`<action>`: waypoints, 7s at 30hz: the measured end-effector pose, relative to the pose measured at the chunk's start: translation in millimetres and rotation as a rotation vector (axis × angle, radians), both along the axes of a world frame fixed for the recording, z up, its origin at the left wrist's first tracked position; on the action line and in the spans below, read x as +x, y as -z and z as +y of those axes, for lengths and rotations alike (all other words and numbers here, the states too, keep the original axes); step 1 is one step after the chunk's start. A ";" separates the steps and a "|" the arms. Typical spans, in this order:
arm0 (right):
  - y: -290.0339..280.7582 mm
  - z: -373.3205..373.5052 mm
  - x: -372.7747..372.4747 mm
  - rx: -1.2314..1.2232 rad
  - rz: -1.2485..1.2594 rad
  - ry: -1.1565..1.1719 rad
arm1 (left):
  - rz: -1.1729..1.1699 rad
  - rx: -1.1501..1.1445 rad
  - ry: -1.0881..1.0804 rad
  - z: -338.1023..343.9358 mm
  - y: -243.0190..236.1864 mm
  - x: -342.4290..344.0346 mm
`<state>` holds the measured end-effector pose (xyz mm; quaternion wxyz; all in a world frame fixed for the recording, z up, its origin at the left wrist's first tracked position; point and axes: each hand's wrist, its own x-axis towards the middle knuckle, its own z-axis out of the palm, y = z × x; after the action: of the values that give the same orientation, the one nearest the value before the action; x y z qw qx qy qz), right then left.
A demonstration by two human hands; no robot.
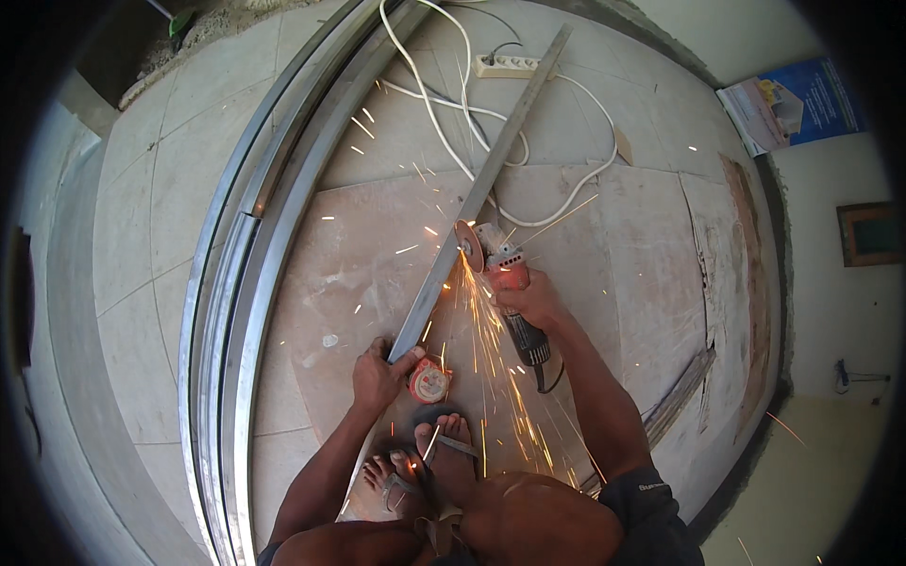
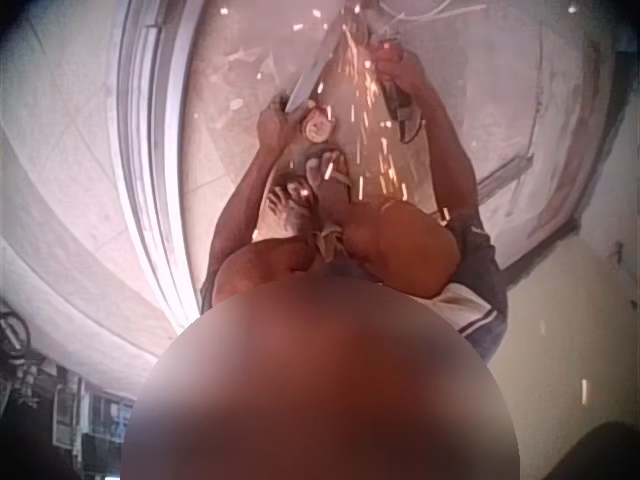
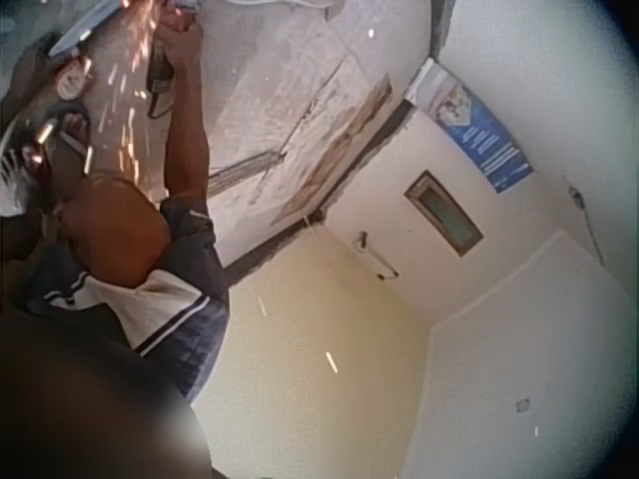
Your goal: Cutting metal profiles using an angle grinder.
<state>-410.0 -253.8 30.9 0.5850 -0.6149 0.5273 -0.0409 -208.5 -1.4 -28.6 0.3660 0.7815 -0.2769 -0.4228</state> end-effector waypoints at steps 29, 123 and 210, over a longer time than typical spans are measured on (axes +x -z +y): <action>-8.2 4.1 22.2 -0.168 -0.012 0.029 | -0.115 0.001 -0.014 1.5 11.7 -6.6; -26.2 11.7 15.7 -0.173 -0.046 -0.207 | 0.516 -0.062 0.084 39.1 17.1 51.1; -71.7 -56.6 155.7 0.009 0.141 -1.092 | -0.180 0.355 0.036 161.0 -16.7 41.2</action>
<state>-254.3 -310.4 102.7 0.4872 -0.7977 0.1698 0.3122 -167.4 159.6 -11.9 0.1887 0.8633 -0.2434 -0.3998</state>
